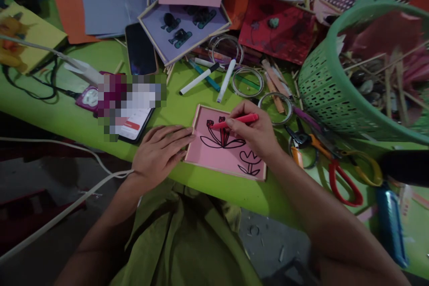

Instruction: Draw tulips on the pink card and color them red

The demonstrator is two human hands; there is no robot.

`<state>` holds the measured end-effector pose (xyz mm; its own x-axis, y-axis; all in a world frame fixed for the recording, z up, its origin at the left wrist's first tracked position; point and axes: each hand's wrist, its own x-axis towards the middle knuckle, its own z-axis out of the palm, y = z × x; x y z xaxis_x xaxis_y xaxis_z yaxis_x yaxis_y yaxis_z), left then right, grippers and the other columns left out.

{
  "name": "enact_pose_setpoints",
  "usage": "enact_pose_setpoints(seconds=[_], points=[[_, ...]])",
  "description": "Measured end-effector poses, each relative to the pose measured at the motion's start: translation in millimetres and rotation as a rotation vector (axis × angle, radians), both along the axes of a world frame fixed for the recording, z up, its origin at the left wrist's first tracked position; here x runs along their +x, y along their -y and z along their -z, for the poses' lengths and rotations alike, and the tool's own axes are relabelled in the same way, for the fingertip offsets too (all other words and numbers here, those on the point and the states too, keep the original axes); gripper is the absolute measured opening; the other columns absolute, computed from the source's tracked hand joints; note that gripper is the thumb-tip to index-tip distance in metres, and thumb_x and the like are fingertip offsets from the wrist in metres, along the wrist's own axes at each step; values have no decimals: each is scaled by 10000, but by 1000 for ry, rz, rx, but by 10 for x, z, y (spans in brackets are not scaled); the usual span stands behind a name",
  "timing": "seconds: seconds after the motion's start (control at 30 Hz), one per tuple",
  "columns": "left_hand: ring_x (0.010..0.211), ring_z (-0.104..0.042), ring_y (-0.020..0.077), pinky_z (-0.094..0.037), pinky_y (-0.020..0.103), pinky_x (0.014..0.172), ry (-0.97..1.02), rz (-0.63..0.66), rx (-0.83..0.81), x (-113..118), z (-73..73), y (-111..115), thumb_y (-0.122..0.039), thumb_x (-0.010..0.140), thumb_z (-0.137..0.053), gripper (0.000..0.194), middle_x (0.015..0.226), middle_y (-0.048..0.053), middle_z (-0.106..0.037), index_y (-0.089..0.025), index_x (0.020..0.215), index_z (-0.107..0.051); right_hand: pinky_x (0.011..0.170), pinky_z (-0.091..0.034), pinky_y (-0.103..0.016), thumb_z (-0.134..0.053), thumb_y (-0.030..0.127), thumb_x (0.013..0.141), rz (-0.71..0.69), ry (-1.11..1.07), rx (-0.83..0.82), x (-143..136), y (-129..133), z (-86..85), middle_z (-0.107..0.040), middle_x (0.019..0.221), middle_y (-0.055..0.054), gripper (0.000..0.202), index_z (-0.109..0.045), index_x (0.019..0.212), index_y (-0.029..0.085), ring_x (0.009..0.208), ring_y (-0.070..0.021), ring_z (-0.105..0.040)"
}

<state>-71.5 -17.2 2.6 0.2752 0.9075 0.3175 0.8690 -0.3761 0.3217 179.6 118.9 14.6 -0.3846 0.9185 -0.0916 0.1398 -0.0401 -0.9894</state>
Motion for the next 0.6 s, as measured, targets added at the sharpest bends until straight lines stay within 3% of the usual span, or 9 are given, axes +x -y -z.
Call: enact_pose_setpoints(seconds=[0.6], points=[[1281, -676, 229, -499, 451, 1131, 73, 7, -48, 17, -31, -133, -229, 1100, -533, 409, 1428, 16, -751, -290, 1486, -654, 515, -490, -298, -901, 394, 817, -10, -5, -9, -8, 3, -29, -645, 692, 11, 265, -697, 796, 225, 540, -130, -587]])
